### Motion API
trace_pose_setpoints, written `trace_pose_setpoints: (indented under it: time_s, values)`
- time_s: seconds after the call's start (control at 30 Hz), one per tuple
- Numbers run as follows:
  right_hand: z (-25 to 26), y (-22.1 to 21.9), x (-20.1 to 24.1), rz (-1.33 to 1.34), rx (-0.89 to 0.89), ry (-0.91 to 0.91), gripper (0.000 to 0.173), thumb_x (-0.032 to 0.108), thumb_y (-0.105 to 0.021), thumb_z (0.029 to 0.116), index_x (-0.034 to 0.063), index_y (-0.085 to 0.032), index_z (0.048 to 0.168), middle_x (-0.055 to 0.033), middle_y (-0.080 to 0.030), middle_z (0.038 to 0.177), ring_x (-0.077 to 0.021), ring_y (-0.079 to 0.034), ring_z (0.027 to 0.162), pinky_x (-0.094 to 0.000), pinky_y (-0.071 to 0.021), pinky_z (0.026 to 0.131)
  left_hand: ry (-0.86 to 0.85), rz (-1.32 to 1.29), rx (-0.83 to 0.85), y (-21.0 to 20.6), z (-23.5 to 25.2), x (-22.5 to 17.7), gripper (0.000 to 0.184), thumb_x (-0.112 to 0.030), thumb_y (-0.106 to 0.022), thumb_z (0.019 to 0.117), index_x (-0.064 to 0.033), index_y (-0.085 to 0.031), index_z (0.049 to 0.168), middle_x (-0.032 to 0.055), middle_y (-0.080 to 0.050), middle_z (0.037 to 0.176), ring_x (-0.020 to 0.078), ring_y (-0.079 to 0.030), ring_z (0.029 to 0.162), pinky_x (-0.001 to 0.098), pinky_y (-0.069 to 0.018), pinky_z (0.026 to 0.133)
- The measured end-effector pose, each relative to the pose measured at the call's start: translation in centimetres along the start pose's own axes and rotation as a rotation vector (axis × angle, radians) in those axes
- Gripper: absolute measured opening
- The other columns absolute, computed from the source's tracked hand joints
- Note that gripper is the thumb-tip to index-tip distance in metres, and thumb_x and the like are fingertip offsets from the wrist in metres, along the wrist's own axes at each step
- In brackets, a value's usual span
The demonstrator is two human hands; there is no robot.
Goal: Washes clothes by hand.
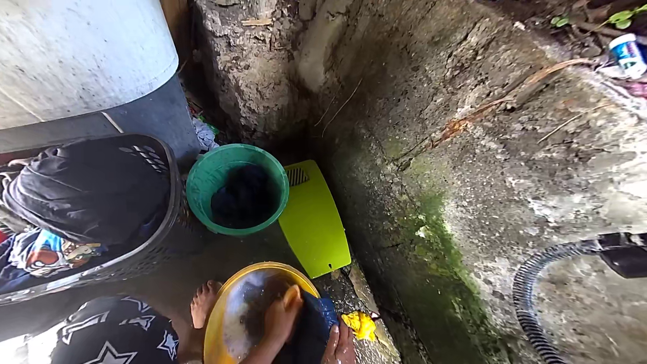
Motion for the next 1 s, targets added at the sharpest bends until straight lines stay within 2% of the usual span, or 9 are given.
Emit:
trace_pose_setpoints:
  time_s: [0.13,0.27,0.33,0.53,0.63,0.73,0.9,0.97,1.0]
  values:
    - [0.1,-0.2,-0.1,0.028,-0.022,0.011,0.051,0.022,-0.032,0.1050,-0.0099,-0.058,0.135,-0.0351,-0.060,0.127,-0.0527,-0.060,0.117,-0.0672,-0.0461,0.096,-0.177,-0.156,0.195,-1.7,-5.2,0.4,0.050,-0.046,-0.070,0.0941,0.0042,-0.072,0.095,0.0194,-0.071,0.090,0.0323,-0.069,0.089,0.0544,-0.0543,0.086]
    - [0.2,-0.2,-0.2,0.001,-0.026,-0.001,0.051,0.024,-0.031,0.1059,-0.0065,-0.059,0.136,-0.0339,-0.060,0.130,-0.0514,-0.060,0.120,-0.0679,-0.0450,0.098,0.001,0.441,0.293,-3.2,0.2,2.1,0.045,-0.038,-0.062,0.1001,0.0026,-0.068,0.118,0.0258,-0.068,0.123,0.0417,-0.065,0.118,0.0616,-0.0511,0.098]
    - [0.2,-0.3,-0.2,-0.003,-0.013,-0.014,0.052,0.025,-0.029,0.1061,-0.0050,-0.059,0.138,-0.0331,-0.060,0.131,-0.0514,-0.059,0.121,-0.0693,-0.0439,0.097,0.048,0.487,0.259,-2.1,0.7,1.4,0.046,-0.039,-0.062,0.0992,0.0003,-0.068,0.121,0.0236,-0.067,0.127,0.0401,-0.064,0.121,0.0609,-0.0511,0.099]
    - [0.4,-0.3,-0.4,0.022,-0.027,-0.001,0.054,0.026,-0.029,0.1051,-0.0064,-0.059,0.136,-0.0335,-0.060,0.129,-0.0521,-0.059,0.119,-0.0721,-0.0424,0.094,-0.145,-0.056,0.370,-1.4,-7.2,0.6,0.056,-0.051,-0.071,0.0922,0.0049,-0.071,0.094,0.0204,-0.070,0.090,0.0336,-0.069,0.088,0.0561,-0.0541,0.086]
    - [0.3,-0.2,-0.3,0.004,-0.021,-0.011,0.054,0.026,-0.029,0.1059,-0.0066,-0.058,0.137,-0.0334,-0.060,0.129,-0.0515,-0.059,0.120,-0.0696,-0.0441,0.096,-0.113,0.334,0.392,-2.7,-3.3,3.1,0.048,-0.042,-0.063,0.1006,0.0044,-0.071,0.110,0.0259,-0.070,0.112,0.0407,-0.068,0.109,0.0609,-0.0521,0.096]
    - [0.3,-0.2,-0.4,0.008,-0.021,-0.013,0.052,0.025,-0.030,0.1068,-0.0067,-0.058,0.138,-0.0340,-0.060,0.130,-0.0514,-0.060,0.120,-0.0678,-0.0454,0.097,0.017,0.583,0.263,-1.5,1.5,4.1,0.046,-0.031,-0.062,0.1005,0.0045,-0.063,0.130,0.0285,-0.061,0.136,0.0453,-0.057,0.129,0.0627,-0.0470,0.104]
    - [0.1,0.0,-0.4,0.006,-0.039,-0.012,0.052,0.025,-0.031,0.1067,-0.0058,-0.058,0.137,-0.0325,-0.062,0.128,-0.0503,-0.061,0.118,-0.0666,-0.0464,0.096,0.237,0.306,0.003,-0.8,3.1,8.5,0.050,-0.035,-0.060,0.1021,-0.0011,-0.059,0.139,0.0241,-0.060,0.141,0.0412,-0.058,0.131,0.0598,-0.0462,0.107]
    - [0.3,-0.1,0.0,0.018,-0.035,0.008,0.052,0.025,-0.031,0.1063,-0.0070,-0.058,0.137,-0.0334,-0.061,0.129,-0.0511,-0.060,0.119,-0.0669,-0.0458,0.097,0.118,0.091,-0.053,0.7,1.6,5.8,0.049,-0.034,-0.059,0.1042,0.0009,-0.059,0.138,0.0254,-0.062,0.137,0.0397,-0.059,0.129,0.0568,-0.0449,0.110]
    - [0.4,-0.2,0.1,0.029,-0.037,0.023,0.052,0.024,-0.031,0.1061,-0.0078,-0.058,0.136,-0.0339,-0.061,0.129,-0.0514,-0.060,0.119,-0.0668,-0.0458,0.097,-0.029,-0.055,-0.134,1.7,0.7,3.6,0.045,-0.033,-0.065,0.1012,0.0037,-0.067,0.127,0.0255,-0.069,0.123,0.0375,-0.066,0.118,0.0543,-0.0493,0.105]
Point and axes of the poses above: each hand's wrist, its own z-axis towards the middle knuckle, its own y-axis out of the back of the hand, x = y × z, the point moved 9 cm from there along z, towards the middle knuckle
